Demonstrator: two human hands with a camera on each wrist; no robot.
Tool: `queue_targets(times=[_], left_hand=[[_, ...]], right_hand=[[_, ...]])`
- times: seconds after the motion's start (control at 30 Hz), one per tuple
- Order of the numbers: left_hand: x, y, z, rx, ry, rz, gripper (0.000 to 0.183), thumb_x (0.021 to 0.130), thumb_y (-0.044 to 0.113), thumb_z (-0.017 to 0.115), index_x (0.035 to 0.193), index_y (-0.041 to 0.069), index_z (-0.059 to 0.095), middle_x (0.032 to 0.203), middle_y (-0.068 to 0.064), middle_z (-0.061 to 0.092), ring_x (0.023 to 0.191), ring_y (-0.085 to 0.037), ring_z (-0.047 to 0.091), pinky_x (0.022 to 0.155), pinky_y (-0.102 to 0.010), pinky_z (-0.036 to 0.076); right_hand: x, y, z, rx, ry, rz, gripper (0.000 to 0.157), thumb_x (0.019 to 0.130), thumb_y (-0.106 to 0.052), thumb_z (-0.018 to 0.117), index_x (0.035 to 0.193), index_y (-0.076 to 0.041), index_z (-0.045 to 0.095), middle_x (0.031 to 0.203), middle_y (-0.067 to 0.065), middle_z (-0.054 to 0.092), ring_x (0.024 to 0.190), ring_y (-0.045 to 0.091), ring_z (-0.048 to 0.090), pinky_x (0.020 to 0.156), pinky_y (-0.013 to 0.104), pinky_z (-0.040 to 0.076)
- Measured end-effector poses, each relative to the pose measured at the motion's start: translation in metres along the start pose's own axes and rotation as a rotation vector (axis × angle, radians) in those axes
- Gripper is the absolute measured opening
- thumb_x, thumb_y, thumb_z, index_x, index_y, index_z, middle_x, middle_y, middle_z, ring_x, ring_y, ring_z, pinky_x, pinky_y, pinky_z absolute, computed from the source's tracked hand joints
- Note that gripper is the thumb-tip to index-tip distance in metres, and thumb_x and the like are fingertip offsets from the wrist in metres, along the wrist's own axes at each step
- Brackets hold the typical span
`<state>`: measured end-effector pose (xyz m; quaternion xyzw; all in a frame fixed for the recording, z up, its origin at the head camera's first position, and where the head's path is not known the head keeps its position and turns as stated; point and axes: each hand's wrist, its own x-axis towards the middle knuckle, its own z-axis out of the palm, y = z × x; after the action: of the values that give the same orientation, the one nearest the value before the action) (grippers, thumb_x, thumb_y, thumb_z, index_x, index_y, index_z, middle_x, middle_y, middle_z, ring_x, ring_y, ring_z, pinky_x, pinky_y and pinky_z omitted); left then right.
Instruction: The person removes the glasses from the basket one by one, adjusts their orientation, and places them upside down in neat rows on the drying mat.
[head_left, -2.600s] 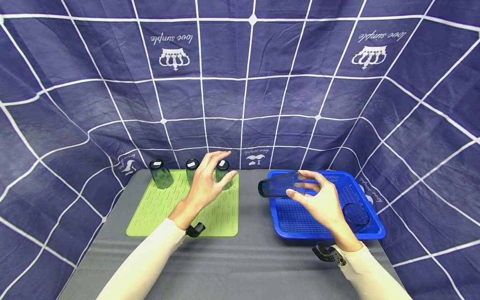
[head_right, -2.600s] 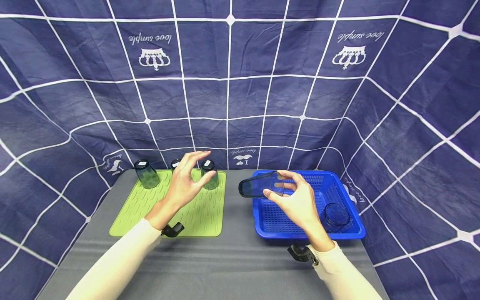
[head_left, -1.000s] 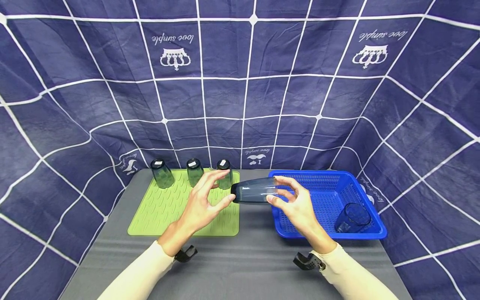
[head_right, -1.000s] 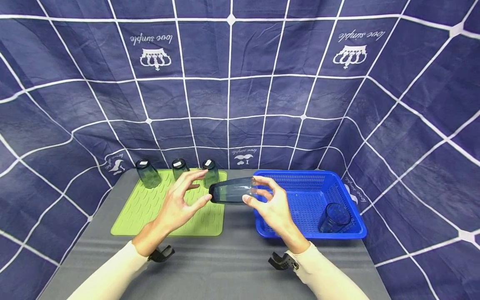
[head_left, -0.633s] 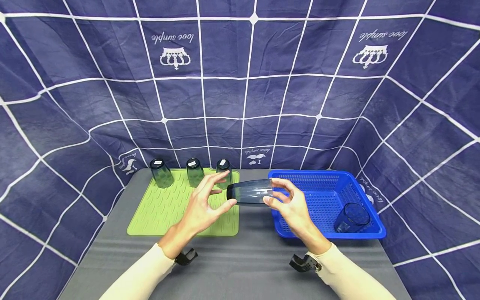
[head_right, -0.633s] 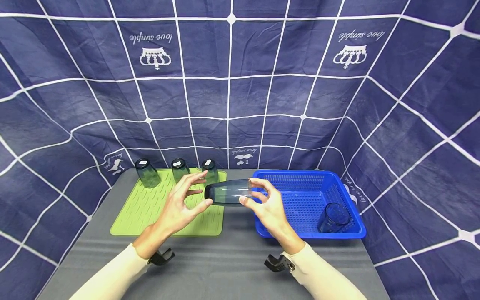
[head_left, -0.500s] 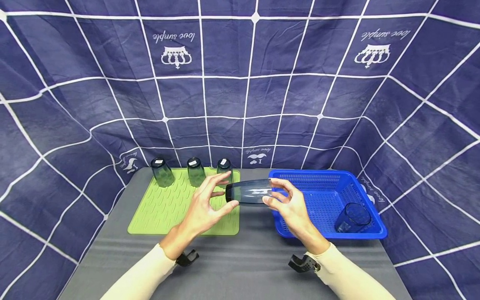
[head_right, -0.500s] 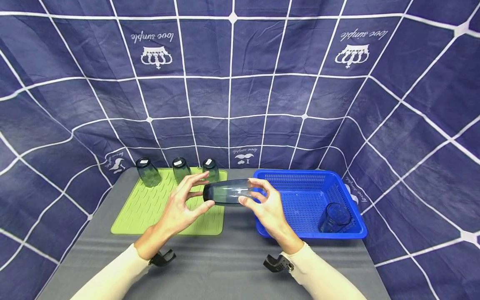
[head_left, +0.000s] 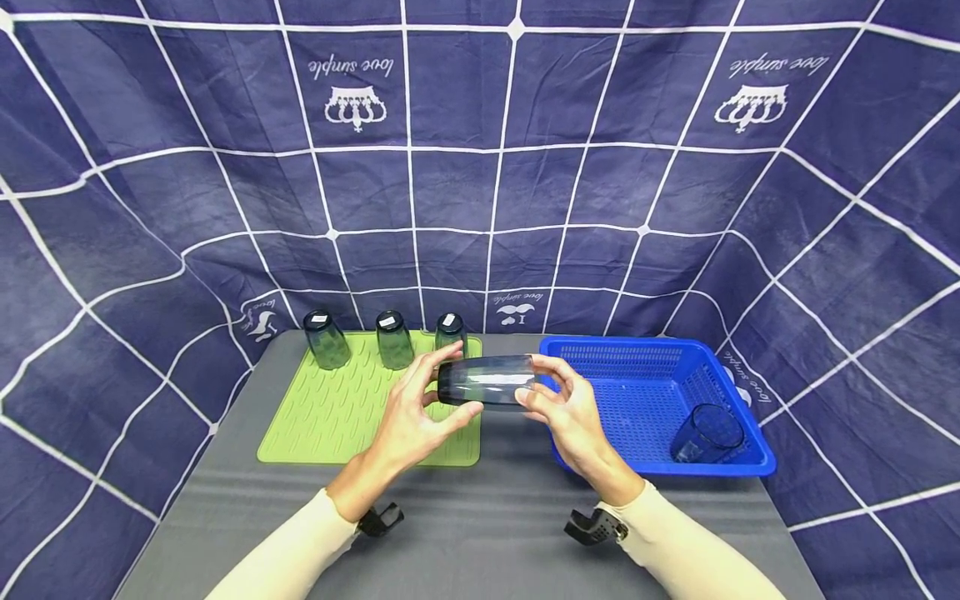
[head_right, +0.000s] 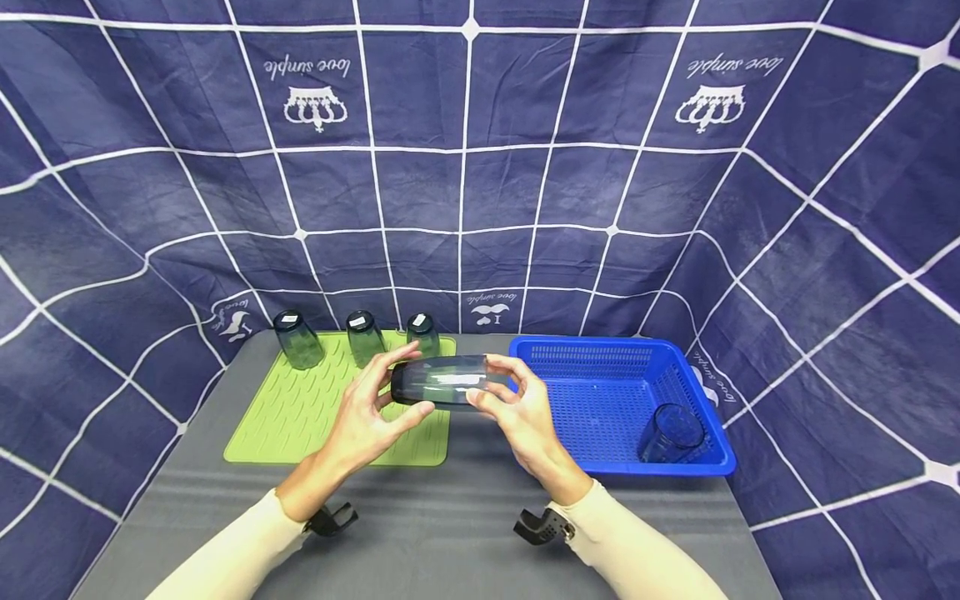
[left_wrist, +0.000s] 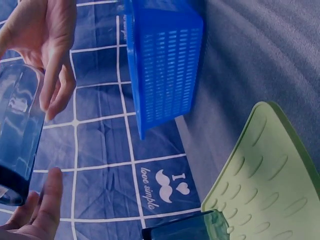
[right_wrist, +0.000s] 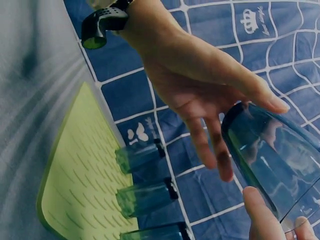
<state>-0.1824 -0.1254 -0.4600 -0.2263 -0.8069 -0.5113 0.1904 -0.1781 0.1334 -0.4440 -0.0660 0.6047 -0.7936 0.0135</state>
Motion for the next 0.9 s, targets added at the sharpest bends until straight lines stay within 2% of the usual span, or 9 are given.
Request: queue_targets(times=[0.2,0.3,0.5,0.9], left_hand=[[0.0002,-0.0001,0.0022,-0.045,0.022,-0.012,0.084,0.090,0.021,0.102,0.165,0.031,0.064,0.149,-0.003,0.075,0.118,-0.021,0.081,0.093,-0.032,0.072],[0.0001,-0.0002,0.0038,-0.051,0.040,-0.002,0.082,0.089,0.020,0.103,0.163,0.027,0.066,0.146,-0.005,0.077,0.117,-0.016,0.078,0.089,-0.026,0.071],[0.0007,0.0010,0.0055,-0.038,0.071,0.021,0.076,0.088,0.019,0.104,0.157,0.020,0.071,0.137,-0.008,0.080,0.107,-0.010,0.073,0.076,-0.019,0.066],[0.0003,0.0017,0.0052,-0.063,0.088,0.047,0.071,0.087,0.013,0.104,0.151,0.018,0.074,0.132,-0.009,0.082,0.103,-0.010,0.074,0.077,-0.017,0.066]], right_hand=[[0.0007,0.0027,0.0059,0.061,-0.013,0.008,0.054,0.092,0.006,0.073,0.144,-0.003,0.062,0.133,0.004,0.065,0.098,0.009,0.076,0.081,0.027,0.072],[0.0005,0.0045,0.0080,0.072,-0.021,0.006,0.052,0.093,0.006,0.073,0.142,-0.004,0.063,0.133,0.004,0.065,0.098,0.009,0.076,0.081,0.028,0.072],[0.0009,0.0076,0.0099,0.079,-0.032,0.002,0.051,0.093,0.005,0.072,0.143,-0.002,0.062,0.136,0.006,0.063,0.098,0.009,0.075,0.083,0.031,0.073],[0.0014,0.0082,0.0088,0.061,-0.062,0.016,0.054,0.097,0.001,0.069,0.150,0.003,0.056,0.144,0.008,0.060,0.108,0.013,0.079,0.087,0.034,0.074]])
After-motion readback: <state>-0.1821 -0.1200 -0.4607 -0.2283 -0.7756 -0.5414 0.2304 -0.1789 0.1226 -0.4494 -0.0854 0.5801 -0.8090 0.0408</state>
